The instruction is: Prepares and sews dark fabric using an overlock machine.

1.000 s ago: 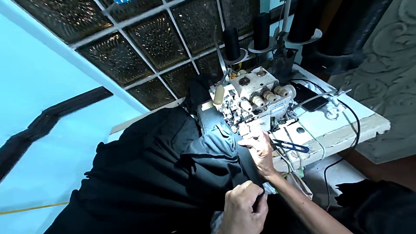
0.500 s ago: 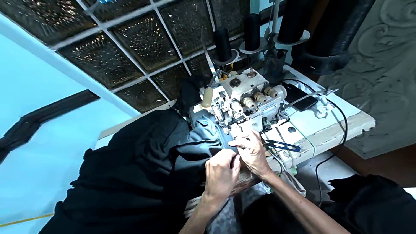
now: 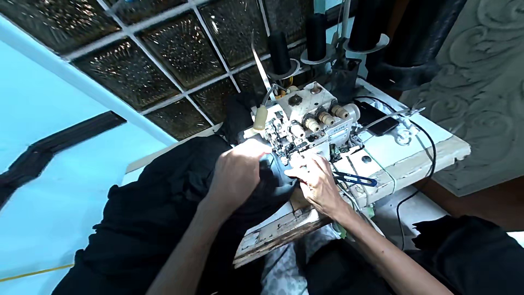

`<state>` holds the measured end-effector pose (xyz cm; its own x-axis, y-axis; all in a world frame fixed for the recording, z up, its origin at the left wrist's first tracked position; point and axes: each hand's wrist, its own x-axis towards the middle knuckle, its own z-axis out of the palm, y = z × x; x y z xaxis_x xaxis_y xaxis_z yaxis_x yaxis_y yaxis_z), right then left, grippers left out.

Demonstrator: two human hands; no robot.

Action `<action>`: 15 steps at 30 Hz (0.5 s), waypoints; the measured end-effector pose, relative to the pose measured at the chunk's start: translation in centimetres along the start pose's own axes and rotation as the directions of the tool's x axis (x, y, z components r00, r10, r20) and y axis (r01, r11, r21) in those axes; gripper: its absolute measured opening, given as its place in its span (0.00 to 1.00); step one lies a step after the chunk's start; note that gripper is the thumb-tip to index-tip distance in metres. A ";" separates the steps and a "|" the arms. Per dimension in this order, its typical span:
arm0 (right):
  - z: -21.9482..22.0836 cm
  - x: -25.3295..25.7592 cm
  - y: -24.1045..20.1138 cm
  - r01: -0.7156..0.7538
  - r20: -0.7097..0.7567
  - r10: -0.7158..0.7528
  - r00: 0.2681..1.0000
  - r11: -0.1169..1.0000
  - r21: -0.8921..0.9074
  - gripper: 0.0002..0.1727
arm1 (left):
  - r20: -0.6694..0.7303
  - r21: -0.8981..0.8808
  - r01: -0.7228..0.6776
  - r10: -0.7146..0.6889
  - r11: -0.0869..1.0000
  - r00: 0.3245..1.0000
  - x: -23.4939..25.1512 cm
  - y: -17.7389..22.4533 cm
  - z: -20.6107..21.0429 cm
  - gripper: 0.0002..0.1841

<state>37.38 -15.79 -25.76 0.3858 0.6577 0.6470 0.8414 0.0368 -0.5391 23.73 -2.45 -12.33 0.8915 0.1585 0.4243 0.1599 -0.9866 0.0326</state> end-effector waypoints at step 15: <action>-4.9 -1.2 -1.6 -0.078 -0.127 0.114 0.985 0.963 0.258 0.17 | 0.374 -0.732 -0.006 0.409 0.681 0.832 -3.3 -1.0 -8.0 0.14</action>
<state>37.44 -20.33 -23.04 0.5242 0.5564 0.6447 0.6827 0.1781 -0.7087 17.26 -2.27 -6.56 0.9659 -0.2573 0.0279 -0.2064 -0.7010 0.6826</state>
